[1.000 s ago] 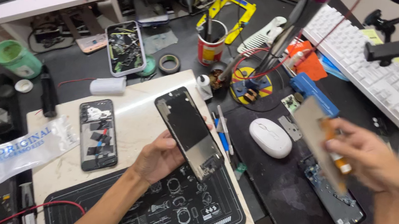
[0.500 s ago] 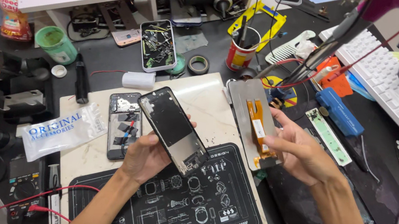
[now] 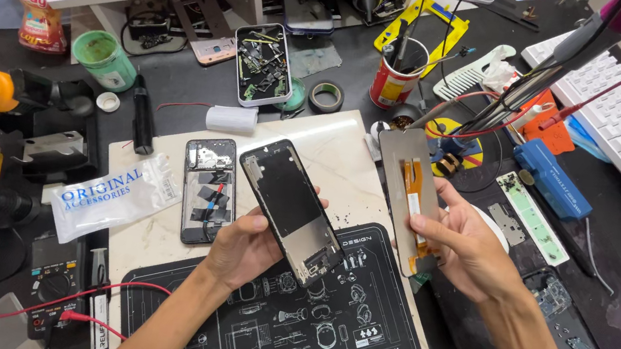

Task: The person applies adhesive from a tube to the frame of a mobile phone, picks up a replacement screen, aligns it, and presses it into place on the device.

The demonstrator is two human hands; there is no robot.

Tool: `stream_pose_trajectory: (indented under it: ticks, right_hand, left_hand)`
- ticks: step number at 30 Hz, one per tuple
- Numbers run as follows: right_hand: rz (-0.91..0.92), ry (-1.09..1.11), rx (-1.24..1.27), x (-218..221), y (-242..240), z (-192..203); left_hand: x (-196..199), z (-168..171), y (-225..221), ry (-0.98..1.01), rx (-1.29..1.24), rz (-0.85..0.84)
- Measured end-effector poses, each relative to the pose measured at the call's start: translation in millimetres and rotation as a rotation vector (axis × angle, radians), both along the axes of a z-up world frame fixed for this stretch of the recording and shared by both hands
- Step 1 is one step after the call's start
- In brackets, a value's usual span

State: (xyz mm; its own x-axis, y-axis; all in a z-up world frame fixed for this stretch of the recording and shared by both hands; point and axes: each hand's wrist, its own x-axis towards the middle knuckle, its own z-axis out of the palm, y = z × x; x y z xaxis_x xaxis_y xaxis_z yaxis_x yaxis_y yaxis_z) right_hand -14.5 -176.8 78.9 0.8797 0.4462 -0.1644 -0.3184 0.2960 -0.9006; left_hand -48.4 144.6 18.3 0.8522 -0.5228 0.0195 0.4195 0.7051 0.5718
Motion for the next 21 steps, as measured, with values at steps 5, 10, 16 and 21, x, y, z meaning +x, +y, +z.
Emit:
stream_pose_trajectory:
  ticks: [5,10,16,21]
  right_hand:
    - [-0.063,0.071,-0.031,1,-1,-3]
    - [-0.047,0.110,-0.024,-4,5,11]
    - [-0.005,0.050,-0.058,-10,17,24]
    - [-0.031,0.026,-0.064,-14,21,28]
  left_hand:
    - [0,-1,1,-0.003,0.013,0.002]
    - [-1,-1,0,0.000,0.018,-0.001]
    - [-2,1,0,-0.008,0.017,-0.014]
    - [-3,0,0,-0.006,0.032,-0.014]
